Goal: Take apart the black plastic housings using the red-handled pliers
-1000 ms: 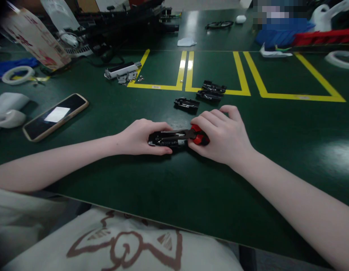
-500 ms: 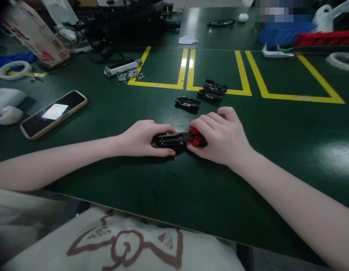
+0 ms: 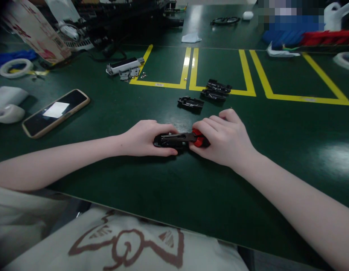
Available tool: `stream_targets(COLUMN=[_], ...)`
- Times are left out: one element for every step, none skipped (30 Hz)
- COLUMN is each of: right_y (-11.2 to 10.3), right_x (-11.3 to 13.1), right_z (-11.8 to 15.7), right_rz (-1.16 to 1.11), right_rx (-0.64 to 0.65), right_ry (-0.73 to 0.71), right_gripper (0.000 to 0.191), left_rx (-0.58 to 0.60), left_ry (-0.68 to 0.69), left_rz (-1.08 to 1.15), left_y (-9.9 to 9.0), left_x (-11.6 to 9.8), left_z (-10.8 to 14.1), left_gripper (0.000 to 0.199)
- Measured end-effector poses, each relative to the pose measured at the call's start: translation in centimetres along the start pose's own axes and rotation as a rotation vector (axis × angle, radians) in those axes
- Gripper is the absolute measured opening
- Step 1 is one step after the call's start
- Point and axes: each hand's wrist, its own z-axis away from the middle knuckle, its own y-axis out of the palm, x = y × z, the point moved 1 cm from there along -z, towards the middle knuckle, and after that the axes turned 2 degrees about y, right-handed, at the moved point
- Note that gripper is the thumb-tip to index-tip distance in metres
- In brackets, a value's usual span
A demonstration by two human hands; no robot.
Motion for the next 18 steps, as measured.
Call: stream_targets(right_y=[-0.01,-0.03,-0.06,-0.09,-0.12,-0.15,-0.17,-0.19,-0.19,-0.19,-0.18,-0.16,-0.13,-0.11,-0.09,-0.08,-0.07,-0.07], right_x=[0.01,0.00,-0.01,-0.04,-0.08,-0.13,-0.17,-0.21,-0.25,-0.29,-0.32,-0.34,-0.36,-0.37,-0.38,-0.40,-0.41,-0.42], right_z=[-0.04,-0.09,-0.13,-0.17,-0.21,-0.23,-0.24,-0.24,-0.23,-0.21,-0.19,-0.16,-0.13,-0.09,-0.06,-0.03,-0.01,0.01], right_rz=[-0.004,-0.008,-0.010,-0.011,-0.012,-0.016,-0.023,-0.036,-0.051,-0.066,-0.078,-0.086,-0.091,-0.095,-0.099,-0.102,-0.107,-0.112], right_rx=[-0.008,-0.003,0.002,0.015,0.030,0.043,0.051,0.057,0.064,0.070,0.074,0.080,0.090,0.098,0.103,0.106,0.109,0.110], right_ry=[-0.008,-0.011,-0.014,-0.017,-0.017,-0.022,-0.029,-0.033,-0.033,-0.030,-0.026,-0.023,-0.015,-0.007,-0.001,0.008,0.014,0.018], right_gripper=[0.019,0.018,0.019,0.019,0.020,0.020,0.021,0.021,0.022,0.022,0.022,0.021,0.020,0.019,0.018,0.019,0.019,0.020], left_rx=[0.005,0.009,0.013,0.019,0.026,0.035,0.042,0.045,0.047,0.048,0.049,0.049,0.050,0.053,0.054,0.056,0.055,0.051], left_ry=[0.004,0.009,0.016,0.024,0.031,0.036,0.041,0.045,0.047,0.047,0.049,0.052,0.056,0.060,0.064,0.069,0.073,0.078], left_rz=[0.002,0.003,0.000,-0.005,-0.010,-0.013,-0.014,-0.013,-0.012,-0.010,-0.008,-0.006,-0.004,-0.002,-0.001,0.000,0.001,0.005], left_y=[-0.02,-0.05,-0.07,-0.09,-0.12,-0.14,-0.16,-0.19,-0.23,-0.27,-0.31,-0.35,-0.38,-0.41,-0.44,-0.46,-0.48,-0.50], left_x=[0.01,0.02,0.03,0.05,0.07,0.09,0.11,0.13,0.15,0.16,0.18,0.19,0.20,0.21,0.23,0.24,0.25,0.27], left_z=[0.00,0.01,0.02,0.03,0.05,0.06,0.07,0.07,0.07,0.06,0.06,0.06,0.06,0.07,0.09,0.12,0.15,0.19], left_gripper=[0.043,0.043,0.043,0.043,0.044,0.044,0.044,0.045,0.045,0.045,0.045,0.046,0.046,0.046,0.046,0.046,0.045,0.045])
